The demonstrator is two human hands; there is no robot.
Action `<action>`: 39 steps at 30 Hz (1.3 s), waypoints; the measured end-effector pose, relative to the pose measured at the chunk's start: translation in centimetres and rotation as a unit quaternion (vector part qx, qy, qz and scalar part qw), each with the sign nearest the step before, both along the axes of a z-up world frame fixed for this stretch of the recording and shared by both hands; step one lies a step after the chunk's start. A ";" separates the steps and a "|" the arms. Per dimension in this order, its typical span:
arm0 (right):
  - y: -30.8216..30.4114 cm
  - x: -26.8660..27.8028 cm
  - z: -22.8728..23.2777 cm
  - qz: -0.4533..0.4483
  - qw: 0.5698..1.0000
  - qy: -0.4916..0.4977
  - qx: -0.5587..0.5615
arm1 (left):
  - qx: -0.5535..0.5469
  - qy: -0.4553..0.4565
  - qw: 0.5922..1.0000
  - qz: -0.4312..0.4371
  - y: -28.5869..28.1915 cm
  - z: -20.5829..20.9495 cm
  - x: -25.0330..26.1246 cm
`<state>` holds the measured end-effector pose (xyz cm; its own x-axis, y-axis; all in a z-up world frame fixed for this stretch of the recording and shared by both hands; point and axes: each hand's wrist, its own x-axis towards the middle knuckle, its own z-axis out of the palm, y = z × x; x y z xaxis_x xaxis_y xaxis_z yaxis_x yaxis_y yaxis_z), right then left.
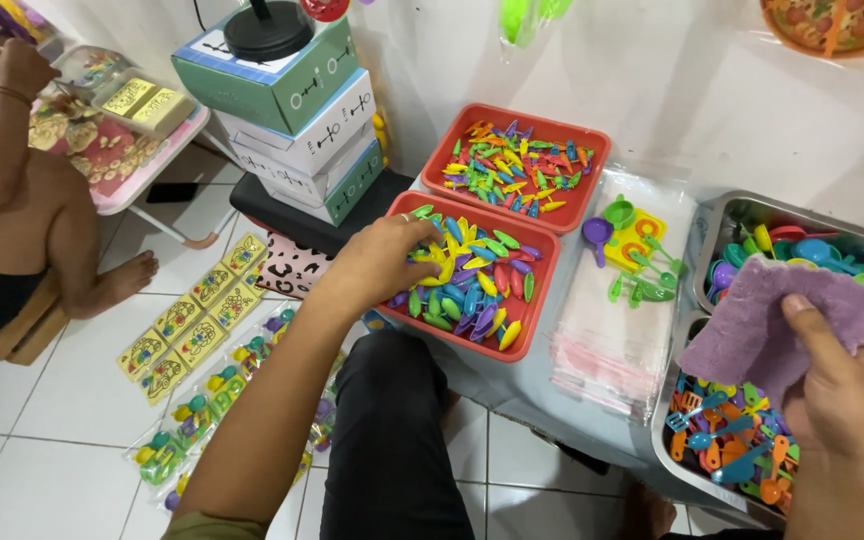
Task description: Cleaning small plastic toys by wiping them with a cloth and sorting them into trays.
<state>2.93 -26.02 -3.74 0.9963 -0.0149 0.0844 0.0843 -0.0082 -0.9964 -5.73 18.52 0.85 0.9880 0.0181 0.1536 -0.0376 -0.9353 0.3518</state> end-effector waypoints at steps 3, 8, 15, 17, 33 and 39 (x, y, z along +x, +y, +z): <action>0.2 -0.2 0.2 0.007 1.000 -0.001 0.001 | 0.044 0.065 0.996 0.031 0.1 -0.6 0.2; 0.8 -0.2 0.4 -0.002 1.000 -0.001 -0.002 | 0.046 0.043 0.998 0.018 0.2 0.0 0.0; 1.5 -0.2 0.9 -0.020 0.998 0.035 0.055 | -0.213 -0.040 0.976 -0.022 -1.9 3.6 -1.3; 2.2 0.1 0.8 -0.039 0.995 0.047 0.083 | -0.314 -0.056 0.948 -0.017 -3.8 3.0 -0.3; 4.6 -0.9 1.2 0.089 0.984 -0.116 0.100 | -0.719 -0.024 0.676 -0.159 -22.5 -4.2 9.0; 4.6 -0.9 0.8 0.078 0.988 -0.122 -0.043 | -0.646 -0.050 0.739 -0.186 -20.5 -2.2 6.7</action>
<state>2.00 -21.44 -2.93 0.9354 0.1557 0.3175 0.3298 -0.0605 -0.9421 0.96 -2.03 -1.40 0.9465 -0.0570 0.3175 -0.2931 0.2590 0.9203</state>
